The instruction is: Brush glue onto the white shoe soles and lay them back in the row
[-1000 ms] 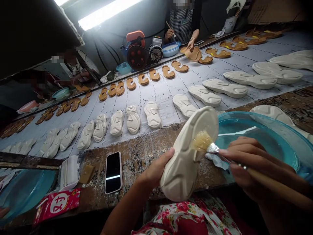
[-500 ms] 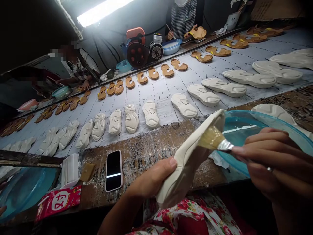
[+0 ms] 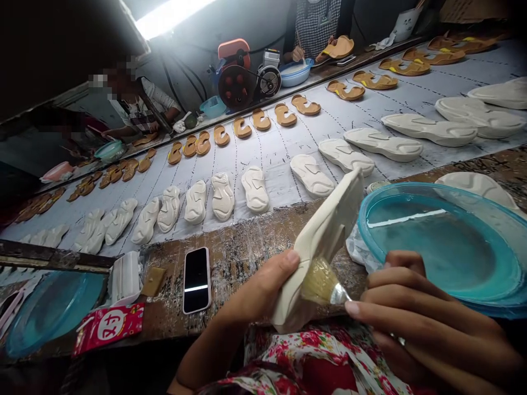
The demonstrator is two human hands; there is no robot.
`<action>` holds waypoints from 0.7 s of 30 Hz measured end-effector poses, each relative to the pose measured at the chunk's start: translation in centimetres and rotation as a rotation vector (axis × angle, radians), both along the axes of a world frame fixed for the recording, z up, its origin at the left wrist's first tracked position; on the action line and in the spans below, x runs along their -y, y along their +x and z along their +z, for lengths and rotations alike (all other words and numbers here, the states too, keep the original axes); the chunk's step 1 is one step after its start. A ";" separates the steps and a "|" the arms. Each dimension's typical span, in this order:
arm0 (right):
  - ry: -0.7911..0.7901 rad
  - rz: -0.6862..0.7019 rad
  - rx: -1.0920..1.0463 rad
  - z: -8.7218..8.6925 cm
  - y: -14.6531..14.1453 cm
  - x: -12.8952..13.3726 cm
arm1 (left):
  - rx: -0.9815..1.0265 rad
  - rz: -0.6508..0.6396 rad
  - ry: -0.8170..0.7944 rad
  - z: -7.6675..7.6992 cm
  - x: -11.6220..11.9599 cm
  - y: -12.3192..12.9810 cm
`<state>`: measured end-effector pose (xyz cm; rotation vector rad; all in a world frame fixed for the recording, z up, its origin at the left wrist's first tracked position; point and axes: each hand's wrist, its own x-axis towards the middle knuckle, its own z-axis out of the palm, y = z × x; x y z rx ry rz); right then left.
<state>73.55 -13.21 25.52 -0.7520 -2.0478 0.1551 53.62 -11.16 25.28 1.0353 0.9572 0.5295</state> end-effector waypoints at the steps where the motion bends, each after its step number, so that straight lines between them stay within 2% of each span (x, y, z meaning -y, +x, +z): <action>1: 0.031 0.042 -0.003 -0.1 0.0 -0.1 | 0.031 0.035 -0.030 -0.2 0.0 0.2; 5: -0.006 0.145 -0.004 -0.3 -0.5 0.4 | -0.029 0.180 0.029 -0.6 0.0 1.0; 7: -0.039 0.186 0.015 -0.5 -0.9 0.9 | 0.016 0.231 0.019 -0.7 -0.1 1.2; 10: -0.117 0.265 0.005 -0.6 -1.3 1.3 | 0.217 0.255 -0.152 -1.0 -0.4 1.2; 12: -0.131 0.257 -0.074 -0.7 -1.1 0.9 | 0.325 0.252 -0.256 -1.1 -0.4 1.1; 14: -0.065 0.176 -0.191 -0.7 -0.7 0.2 | 0.367 0.254 -0.315 -1.1 -0.2 0.9; 17: 0.008 -0.028 -0.299 -0.2 -0.1 -0.8 | 0.382 0.267 -0.364 -1.1 0.3 0.7; 18: -0.001 -0.112 -0.321 0.1 -0.1 -1.0 | 0.391 0.265 -0.368 -1.2 0.5 0.6; 20: -0.121 -0.285 -0.360 0.5 -0.5 -1.1 | 0.412 0.243 -0.364 -1.4 0.7 0.4; 21: -0.188 -0.322 -0.373 0.7 -0.8 -1.0 | 0.419 0.229 -0.355 -1.5 0.7 0.4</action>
